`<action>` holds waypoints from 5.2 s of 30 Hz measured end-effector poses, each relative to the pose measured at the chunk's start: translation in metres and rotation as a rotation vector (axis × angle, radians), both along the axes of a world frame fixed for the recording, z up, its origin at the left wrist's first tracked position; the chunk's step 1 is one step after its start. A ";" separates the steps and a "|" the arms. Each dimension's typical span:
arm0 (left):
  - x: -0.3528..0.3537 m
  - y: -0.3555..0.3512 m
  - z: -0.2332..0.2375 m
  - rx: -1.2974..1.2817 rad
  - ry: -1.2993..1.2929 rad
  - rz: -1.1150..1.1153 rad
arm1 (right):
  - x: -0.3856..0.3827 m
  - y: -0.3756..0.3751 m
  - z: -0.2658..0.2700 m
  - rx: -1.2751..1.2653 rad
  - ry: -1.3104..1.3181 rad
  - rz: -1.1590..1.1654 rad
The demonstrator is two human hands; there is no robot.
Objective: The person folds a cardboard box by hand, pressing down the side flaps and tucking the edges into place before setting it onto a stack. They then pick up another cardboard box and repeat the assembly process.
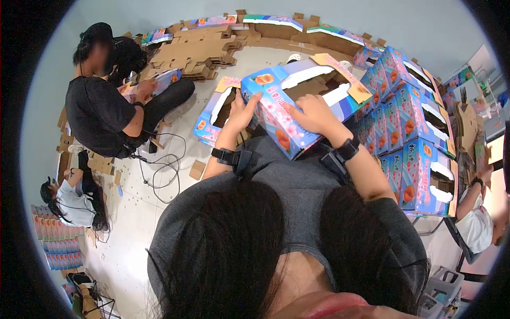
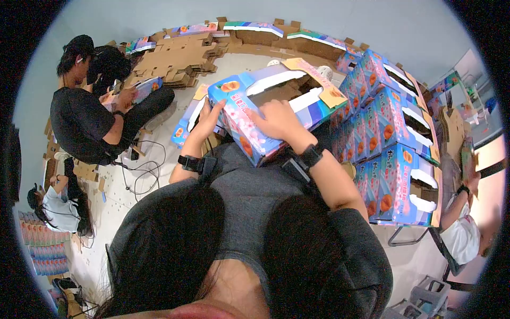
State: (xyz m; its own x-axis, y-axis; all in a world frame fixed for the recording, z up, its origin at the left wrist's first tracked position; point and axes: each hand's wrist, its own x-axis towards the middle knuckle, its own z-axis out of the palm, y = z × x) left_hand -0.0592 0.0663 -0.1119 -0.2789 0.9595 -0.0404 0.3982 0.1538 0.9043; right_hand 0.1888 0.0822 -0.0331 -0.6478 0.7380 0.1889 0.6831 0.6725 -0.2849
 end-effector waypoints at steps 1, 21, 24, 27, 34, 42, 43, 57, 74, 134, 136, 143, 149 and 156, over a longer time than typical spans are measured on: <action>0.000 -0.001 -0.001 0.043 0.008 -0.005 | 0.003 -0.006 -0.003 0.087 0.061 0.026; -0.005 0.009 -0.017 0.117 -0.406 -0.049 | 0.198 -0.105 0.170 0.696 -0.137 -0.164; -0.003 0.009 -0.015 0.069 -0.374 -0.060 | 0.235 -0.128 0.180 0.700 -0.165 -0.325; -0.005 0.010 -0.018 0.059 -0.358 -0.080 | 0.282 -0.148 0.184 0.557 -0.226 -0.494; -0.003 0.010 -0.013 -0.008 -0.264 -0.103 | 0.358 -0.181 0.161 0.424 -0.184 -0.790; -0.004 0.007 -0.020 -0.063 -0.021 -0.203 | 0.421 -0.184 0.130 0.230 -0.021 -0.966; -0.003 0.005 -0.017 -0.075 -0.012 -0.208 | 0.423 -0.183 0.127 0.219 -0.024 -0.971; 0.012 -0.016 0.007 -0.248 0.520 -0.275 | 0.422 -0.179 0.108 0.172 -0.017 -0.969; -0.014 -0.016 0.002 0.011 0.237 -0.420 | 0.173 -0.205 0.189 -0.409 -0.040 -0.048; -0.097 0.051 -0.142 -0.248 0.998 -0.711 | 0.410 0.195 -0.361 -1.043 0.287 -0.514; -0.102 0.047 -0.129 -0.114 1.058 -0.672 | 0.391 0.220 -0.344 -0.965 0.409 -0.519; -0.121 0.054 -0.043 0.175 1.405 -0.613 | 0.284 0.222 -0.162 -0.085 0.227 -0.503; -0.091 0.075 0.040 0.740 1.636 -0.507 | 0.166 0.111 0.013 0.632 0.339 -0.269; 0.003 0.040 0.147 0.844 1.504 -0.854 | 0.088 -0.005 0.104 0.776 0.389 0.148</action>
